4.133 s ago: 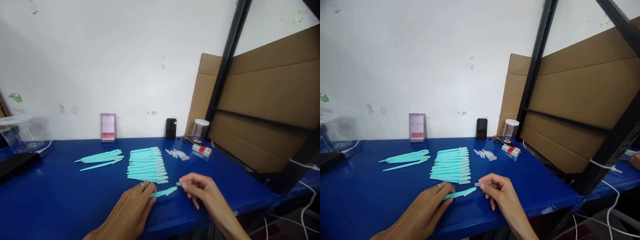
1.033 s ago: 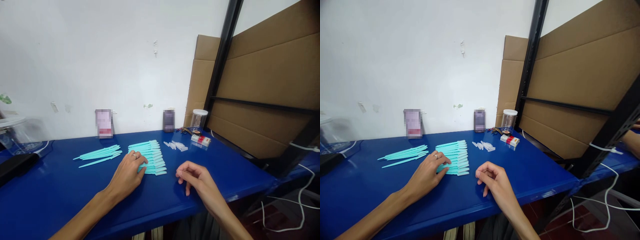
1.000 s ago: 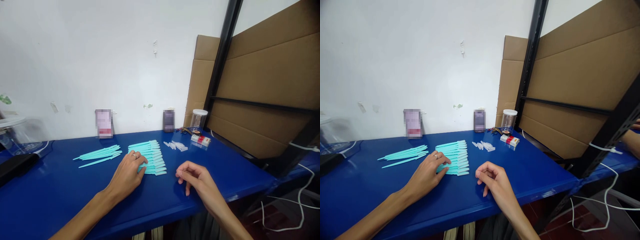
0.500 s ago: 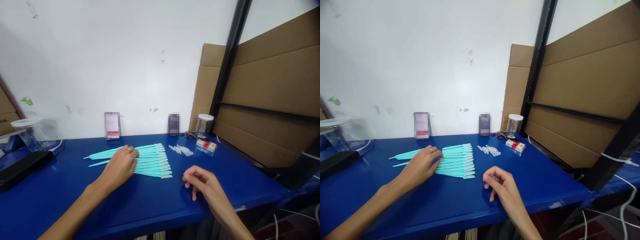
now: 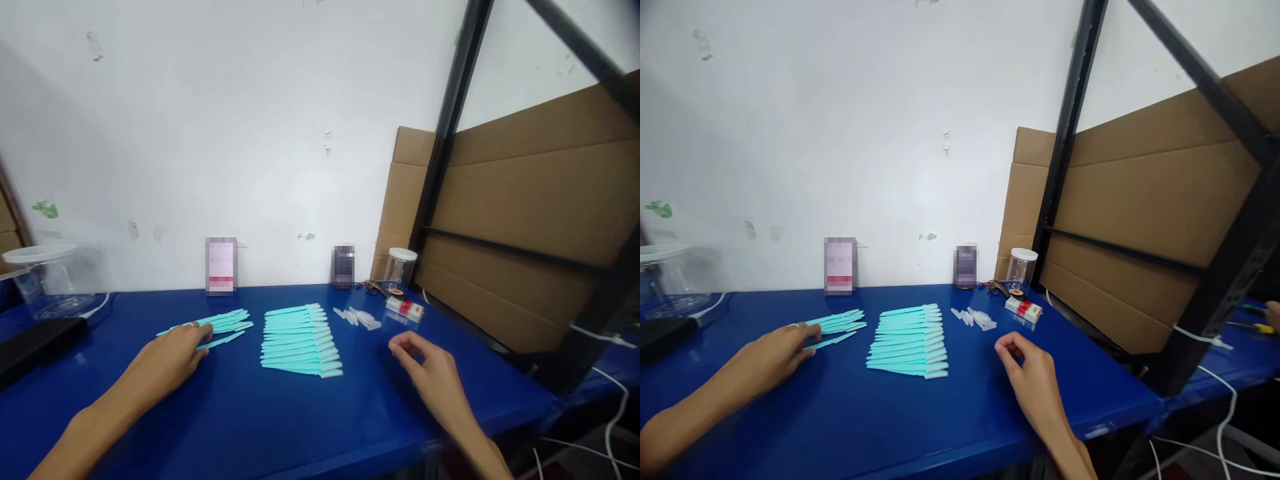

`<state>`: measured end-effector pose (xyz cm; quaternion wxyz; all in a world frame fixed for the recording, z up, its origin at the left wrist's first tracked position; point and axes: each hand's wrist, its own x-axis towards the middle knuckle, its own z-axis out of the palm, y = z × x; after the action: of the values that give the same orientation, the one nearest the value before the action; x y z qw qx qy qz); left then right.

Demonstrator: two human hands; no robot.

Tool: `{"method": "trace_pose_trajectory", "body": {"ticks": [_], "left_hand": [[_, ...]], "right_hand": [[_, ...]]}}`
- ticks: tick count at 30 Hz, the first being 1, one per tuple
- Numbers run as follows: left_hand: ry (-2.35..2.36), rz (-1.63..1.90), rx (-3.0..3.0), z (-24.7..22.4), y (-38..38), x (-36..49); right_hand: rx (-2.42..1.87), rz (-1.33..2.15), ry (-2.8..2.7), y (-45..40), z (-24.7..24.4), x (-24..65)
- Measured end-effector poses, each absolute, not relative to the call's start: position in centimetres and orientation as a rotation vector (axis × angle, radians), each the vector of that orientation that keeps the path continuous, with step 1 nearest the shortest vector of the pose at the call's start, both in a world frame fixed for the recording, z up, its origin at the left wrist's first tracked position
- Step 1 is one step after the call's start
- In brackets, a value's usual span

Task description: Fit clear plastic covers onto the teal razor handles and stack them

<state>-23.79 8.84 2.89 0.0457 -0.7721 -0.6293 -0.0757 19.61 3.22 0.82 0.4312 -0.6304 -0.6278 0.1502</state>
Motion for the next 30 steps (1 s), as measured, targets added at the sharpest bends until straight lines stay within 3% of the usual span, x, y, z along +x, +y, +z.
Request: {"method": "trace_pose_trajectory", "body": {"ticks": [2,10,16,19,21,26,30], "left_hand": [[-1.919,-0.239,-2.406,2.7,9.1,-24.1],[-1.977,-0.317,-2.369,2.8,8.8,-24.1],[-1.841,-0.972,-3.127,4.1,5.5,-16.9],[-1.836,-1.031,-3.381,3.8,3.1,-12.8],[-1.847,-1.017,-3.416,3.3,2.0,-11.1],[-1.818,-1.092,-3.368,2.7,1.4,-10.0],[-1.818,-1.08,-3.363,2.7,1.7,-9.9]], "right_hand": [[-1.738,0.162,-1.735,4.9,1.1,20.7],[-1.847,0.049,-1.973,6.8,1.3,20.4],[-1.819,0.096,-1.933,2.8,0.3,19.3],[-1.742,0.123,-1.865,2.0,-0.3,19.1],[-1.638,0.245,-1.761,1.7,-0.2,18.9],[-1.248,0.956,-1.436,0.8,1.1,17.1],[-1.057,1.218,-1.318,0.4,1.3,15.4]]}}
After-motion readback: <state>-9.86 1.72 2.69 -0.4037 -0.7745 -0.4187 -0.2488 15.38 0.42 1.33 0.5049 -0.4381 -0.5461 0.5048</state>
